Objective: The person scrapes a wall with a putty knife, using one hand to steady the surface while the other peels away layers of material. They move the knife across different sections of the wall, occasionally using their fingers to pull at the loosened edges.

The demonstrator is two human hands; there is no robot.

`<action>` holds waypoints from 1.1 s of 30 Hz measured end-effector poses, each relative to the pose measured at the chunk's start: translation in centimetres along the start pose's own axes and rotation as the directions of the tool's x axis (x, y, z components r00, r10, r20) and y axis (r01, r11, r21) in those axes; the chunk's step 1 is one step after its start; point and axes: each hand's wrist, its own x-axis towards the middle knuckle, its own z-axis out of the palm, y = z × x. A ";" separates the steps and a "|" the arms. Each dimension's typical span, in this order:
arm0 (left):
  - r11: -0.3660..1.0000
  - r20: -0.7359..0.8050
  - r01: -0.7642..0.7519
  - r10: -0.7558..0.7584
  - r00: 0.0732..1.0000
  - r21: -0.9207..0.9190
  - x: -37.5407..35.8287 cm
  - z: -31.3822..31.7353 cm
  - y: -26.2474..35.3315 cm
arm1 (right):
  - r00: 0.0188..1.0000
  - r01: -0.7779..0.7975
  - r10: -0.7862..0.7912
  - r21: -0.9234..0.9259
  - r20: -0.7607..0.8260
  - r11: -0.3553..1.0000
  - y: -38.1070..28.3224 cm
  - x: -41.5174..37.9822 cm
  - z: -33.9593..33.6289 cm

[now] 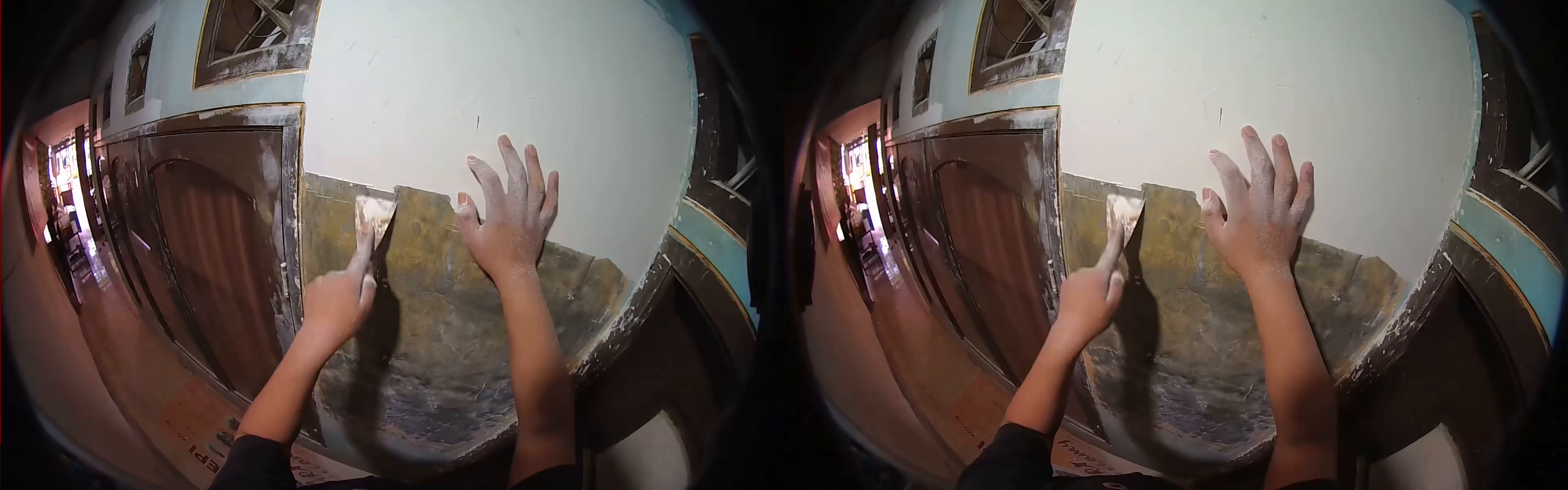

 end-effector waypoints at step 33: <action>0.999 -0.167 0.018 -0.012 0.986 0.032 2.2 -0.2 -3.8 | 0.990 0.054 -0.067 0.104 0.121 0.993 -0.2 -4.9 0.1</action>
